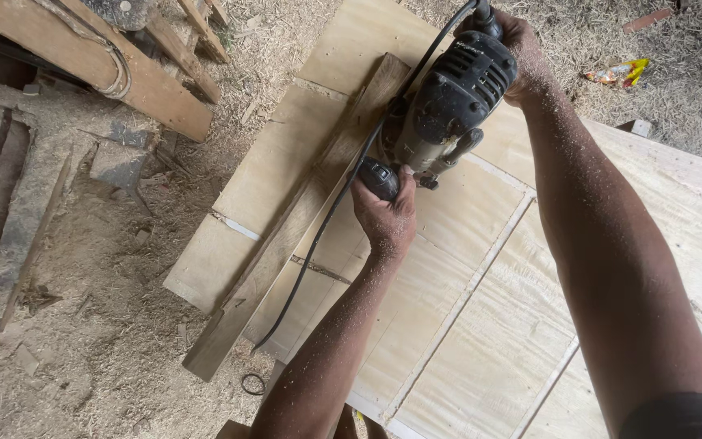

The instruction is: The person picks up a steel ruler and pencil, marks straight guide lines on a large plywood panel laid across sawhorses, hammers a wooden strip along the panel edge, then guides a handheld electric router along the panel to cut grooves, repositioning the tool and handling the wood strip between passes.

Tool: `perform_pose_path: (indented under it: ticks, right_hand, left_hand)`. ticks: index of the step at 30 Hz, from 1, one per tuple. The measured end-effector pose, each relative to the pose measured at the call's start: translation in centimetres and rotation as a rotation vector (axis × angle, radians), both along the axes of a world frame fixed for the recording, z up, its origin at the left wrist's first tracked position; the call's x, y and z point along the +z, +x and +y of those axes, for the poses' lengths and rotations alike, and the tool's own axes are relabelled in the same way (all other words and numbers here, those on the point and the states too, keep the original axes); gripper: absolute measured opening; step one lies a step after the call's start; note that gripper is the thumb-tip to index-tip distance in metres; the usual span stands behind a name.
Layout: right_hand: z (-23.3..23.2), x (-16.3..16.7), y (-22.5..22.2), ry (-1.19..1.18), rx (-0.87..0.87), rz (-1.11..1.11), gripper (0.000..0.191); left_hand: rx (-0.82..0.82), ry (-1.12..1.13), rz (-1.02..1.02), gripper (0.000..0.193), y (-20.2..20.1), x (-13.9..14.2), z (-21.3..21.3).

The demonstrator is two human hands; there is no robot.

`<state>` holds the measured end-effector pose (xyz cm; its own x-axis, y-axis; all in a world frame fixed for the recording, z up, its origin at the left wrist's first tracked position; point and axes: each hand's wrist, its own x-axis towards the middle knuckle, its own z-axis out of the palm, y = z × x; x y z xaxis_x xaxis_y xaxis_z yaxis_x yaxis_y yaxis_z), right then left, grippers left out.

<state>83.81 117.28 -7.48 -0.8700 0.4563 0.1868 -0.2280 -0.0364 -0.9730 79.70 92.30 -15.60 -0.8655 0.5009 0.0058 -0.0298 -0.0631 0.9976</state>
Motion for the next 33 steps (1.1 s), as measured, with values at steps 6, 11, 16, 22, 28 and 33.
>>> perform_pose_path:
  ticks: [6, 11, 16, 22, 28, 33]
  right_hand:
    - [-0.4, 0.1, -0.3, 0.038, -0.180, -0.036, 0.050]
    - [-0.7, 0.0, -0.2, 0.140, -0.190, 0.047, 0.056]
    - [-0.7, 0.4, -0.1, 0.055, -0.279, -0.053, 0.047]
    - [-0.3, 0.5, 0.6, 0.289, -0.259, -0.082, 0.048]
    - [0.7, 1.2, 1.2, 0.304, -0.185, -0.122, 0.048]
    - [1.1, 1.1, 0.7, 0.219, -0.212, -0.171, 0.043]
  left_hand:
    - [0.000, -0.018, 0.118, 0.052, -0.3, 0.3, 0.2]
    - [-0.004, 0.036, 0.061, 0.054, -0.2, 0.3, 0.2]
    - [0.026, -0.010, 0.105, 0.052, 0.4, 0.1, 0.7]
    - [0.039, -0.019, 0.110, 0.049, 1.2, 0.2, 0.9]
    - [0.070, -0.036, 0.154, 0.040, 0.7, 1.3, 1.2]
    - [0.077, -0.012, 0.019, 0.031, 0.1, 1.7, 2.1]
